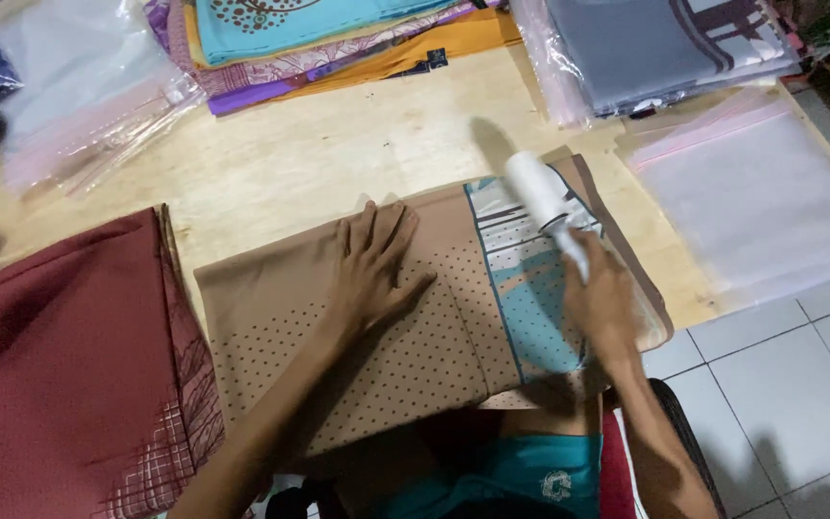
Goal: The person is using a lint roller to clean a piece of fabric on a table and then proceeds to fold it.
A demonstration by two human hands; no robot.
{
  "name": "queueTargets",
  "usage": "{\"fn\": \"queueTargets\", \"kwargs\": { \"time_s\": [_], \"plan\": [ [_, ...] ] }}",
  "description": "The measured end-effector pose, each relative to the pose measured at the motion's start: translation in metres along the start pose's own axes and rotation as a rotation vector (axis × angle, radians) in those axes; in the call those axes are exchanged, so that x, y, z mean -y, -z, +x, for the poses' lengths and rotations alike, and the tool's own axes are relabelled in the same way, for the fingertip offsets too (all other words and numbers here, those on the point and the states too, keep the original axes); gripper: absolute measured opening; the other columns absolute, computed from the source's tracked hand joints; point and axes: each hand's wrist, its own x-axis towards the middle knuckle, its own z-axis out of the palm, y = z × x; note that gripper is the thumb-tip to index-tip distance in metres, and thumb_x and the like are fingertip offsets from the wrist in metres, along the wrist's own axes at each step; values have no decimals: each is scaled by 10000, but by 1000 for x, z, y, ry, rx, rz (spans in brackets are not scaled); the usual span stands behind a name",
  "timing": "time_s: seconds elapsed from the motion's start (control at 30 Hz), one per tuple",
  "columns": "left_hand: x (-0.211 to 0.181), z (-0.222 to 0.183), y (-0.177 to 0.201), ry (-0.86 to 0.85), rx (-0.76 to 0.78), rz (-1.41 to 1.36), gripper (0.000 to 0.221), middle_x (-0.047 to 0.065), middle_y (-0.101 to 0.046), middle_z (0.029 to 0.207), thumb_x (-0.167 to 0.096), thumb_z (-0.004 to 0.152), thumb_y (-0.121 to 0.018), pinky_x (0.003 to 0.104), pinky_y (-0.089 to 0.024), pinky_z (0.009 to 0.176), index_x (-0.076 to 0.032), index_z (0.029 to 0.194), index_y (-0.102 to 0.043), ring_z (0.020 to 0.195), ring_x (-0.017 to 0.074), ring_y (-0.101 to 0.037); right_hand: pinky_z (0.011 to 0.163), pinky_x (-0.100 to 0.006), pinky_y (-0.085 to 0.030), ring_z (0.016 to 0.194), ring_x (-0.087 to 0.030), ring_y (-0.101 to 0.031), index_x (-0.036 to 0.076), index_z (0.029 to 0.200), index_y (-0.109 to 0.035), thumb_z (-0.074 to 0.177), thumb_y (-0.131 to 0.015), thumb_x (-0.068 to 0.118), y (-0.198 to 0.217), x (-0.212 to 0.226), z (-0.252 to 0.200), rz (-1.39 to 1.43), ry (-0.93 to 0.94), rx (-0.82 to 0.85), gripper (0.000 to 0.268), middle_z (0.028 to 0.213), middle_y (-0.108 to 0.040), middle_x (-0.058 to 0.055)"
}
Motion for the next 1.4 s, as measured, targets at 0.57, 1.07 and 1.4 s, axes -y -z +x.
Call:
{"fn": "queueTargets", "kwargs": {
  "time_s": [0.57, 1.07, 1.4],
  "plan": [
    [5, 2, 4, -91, 86, -13, 950, 108, -193, 1721, -814, 945, -270, 704, -96, 1207, -175, 1648, -257, 1576, 409, -141, 376, -300, -610, 509, -186, -703, 167, 1416, -455, 962, -529, 241, -13, -22, -134, 344, -171, 187, 466, 1030, -763, -123],
    [7, -1, 0, -90, 58, 49, 933, 45, -175, 1736, -795, 960, -382, 673, -101, 1232, -199, 1669, -266, 1591, 369, -102, 609, -381, -482, 740, -269, -590, -48, 1421, -448, 1086, -516, 14, 31, -92, -124, 238, -14, -353, 347, 967, -606, -191],
    [1, 4, 10, -58, 178, -18, 932, 67, -131, 1739, -792, 957, -317, 652, -8, 1236, -200, 1670, -214, 1585, 387, -32, 428, -343, -586, 464, -202, -650, 360, 1498, -415, 978, -457, 406, 12, -35, -154, 184, -536, 434, 524, 852, -769, -114]
  ]
}}
